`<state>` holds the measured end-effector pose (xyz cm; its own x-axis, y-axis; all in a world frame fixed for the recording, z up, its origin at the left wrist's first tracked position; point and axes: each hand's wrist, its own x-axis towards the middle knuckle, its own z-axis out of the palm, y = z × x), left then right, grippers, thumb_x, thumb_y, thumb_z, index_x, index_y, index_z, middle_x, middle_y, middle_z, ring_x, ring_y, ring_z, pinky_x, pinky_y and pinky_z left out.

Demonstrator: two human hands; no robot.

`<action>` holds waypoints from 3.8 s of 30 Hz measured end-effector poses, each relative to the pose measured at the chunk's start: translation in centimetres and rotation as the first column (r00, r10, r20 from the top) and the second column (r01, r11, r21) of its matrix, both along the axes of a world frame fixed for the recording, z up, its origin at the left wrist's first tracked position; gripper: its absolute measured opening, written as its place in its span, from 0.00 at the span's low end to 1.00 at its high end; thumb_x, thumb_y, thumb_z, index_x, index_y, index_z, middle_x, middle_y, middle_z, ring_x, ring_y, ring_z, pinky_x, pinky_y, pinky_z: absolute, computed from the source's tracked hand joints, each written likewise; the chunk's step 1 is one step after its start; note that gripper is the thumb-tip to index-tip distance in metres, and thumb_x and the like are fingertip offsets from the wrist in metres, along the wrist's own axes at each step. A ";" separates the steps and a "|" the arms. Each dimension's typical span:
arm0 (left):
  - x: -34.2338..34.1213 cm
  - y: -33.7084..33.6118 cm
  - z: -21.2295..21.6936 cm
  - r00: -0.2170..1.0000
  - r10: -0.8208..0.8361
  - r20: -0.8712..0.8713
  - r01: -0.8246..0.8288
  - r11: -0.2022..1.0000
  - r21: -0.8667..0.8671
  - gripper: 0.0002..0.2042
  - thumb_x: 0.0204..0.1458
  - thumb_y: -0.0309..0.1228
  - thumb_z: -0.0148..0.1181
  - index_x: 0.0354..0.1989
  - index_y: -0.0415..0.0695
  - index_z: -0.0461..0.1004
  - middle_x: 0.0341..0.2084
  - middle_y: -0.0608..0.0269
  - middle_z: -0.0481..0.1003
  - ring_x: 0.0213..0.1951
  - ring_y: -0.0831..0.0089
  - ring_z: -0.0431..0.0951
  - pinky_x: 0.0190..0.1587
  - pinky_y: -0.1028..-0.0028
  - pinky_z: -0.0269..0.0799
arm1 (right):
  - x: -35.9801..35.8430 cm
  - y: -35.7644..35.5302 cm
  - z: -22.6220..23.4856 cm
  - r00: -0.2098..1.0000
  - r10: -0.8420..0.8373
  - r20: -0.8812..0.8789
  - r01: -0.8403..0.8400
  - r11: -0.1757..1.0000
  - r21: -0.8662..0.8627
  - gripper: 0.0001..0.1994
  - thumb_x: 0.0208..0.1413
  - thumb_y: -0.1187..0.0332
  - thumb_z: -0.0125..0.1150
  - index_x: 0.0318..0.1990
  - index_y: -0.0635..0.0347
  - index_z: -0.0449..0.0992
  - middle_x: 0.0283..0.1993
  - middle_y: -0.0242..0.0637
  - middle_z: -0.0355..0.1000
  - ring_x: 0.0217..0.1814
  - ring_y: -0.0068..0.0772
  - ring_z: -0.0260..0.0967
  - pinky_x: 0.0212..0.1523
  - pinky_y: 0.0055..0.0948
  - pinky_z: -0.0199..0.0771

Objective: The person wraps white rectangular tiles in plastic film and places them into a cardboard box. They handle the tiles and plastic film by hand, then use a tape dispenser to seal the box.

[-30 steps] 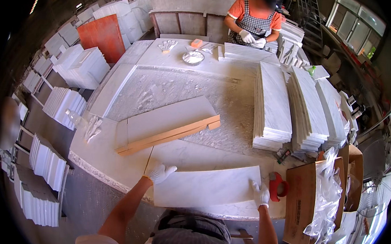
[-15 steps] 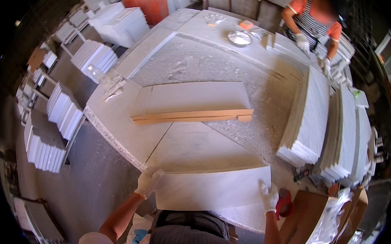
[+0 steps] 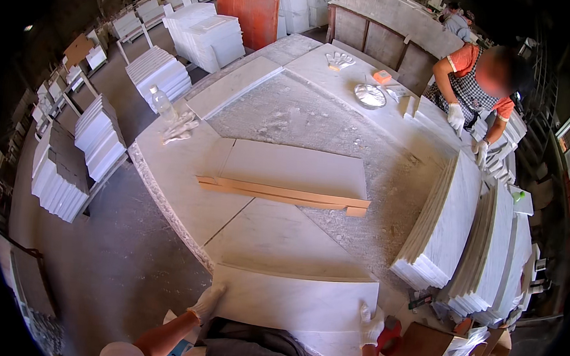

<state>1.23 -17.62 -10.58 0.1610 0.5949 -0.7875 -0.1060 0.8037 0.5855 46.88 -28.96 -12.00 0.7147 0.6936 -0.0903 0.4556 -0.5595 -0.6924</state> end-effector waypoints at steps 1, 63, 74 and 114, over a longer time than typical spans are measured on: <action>-0.1 -0.1 -0.5 1.000 -0.011 -0.029 0.011 1.000 0.005 0.31 0.61 0.50 0.55 0.65 0.40 0.62 0.58 0.58 0.70 0.56 0.69 0.71 0.61 0.67 0.66 | 0.0 0.0 -0.1 1.000 0.006 -0.002 -0.006 1.000 -0.006 0.25 0.54 0.47 0.66 0.47 0.61 0.80 0.41 0.50 0.77 0.42 0.51 0.75 0.45 0.44 0.72; 6.0 24.9 8.8 0.821 -0.451 -0.350 0.568 0.714 0.409 0.18 0.60 0.45 0.57 0.45 0.41 0.79 0.40 0.70 0.77 0.45 0.79 0.73 0.51 0.76 0.67 | 0.7 0.4 10.7 0.658 -0.112 -0.745 -0.045 0.981 -0.188 0.19 0.66 0.49 0.48 0.49 0.56 0.62 0.40 0.35 0.68 0.41 0.34 0.71 0.43 0.34 0.72; 6.8 24.1 8.8 0.814 -0.417 -0.404 0.580 0.606 0.545 0.16 0.63 0.41 0.53 0.42 0.40 0.78 0.39 0.66 0.77 0.46 0.77 0.73 0.54 0.74 0.66 | -4.6 -0.1 5.6 0.952 -0.151 -0.267 0.249 0.890 0.383 0.22 0.70 0.63 0.45 0.66 0.67 0.62 0.67 0.45 0.64 0.69 0.36 0.59 0.69 0.34 0.54; 7.5 27.3 10.3 0.894 -0.291 -0.340 0.446 0.646 0.620 0.20 0.61 0.44 0.57 0.51 0.39 0.76 0.46 0.60 0.78 0.51 0.73 0.75 0.57 0.72 0.67 | -4.8 2.2 7.4 0.946 -0.261 -0.194 0.319 0.861 0.397 0.19 0.68 0.63 0.50 0.59 0.68 0.71 0.59 0.46 0.71 0.61 0.39 0.68 0.63 0.35 0.63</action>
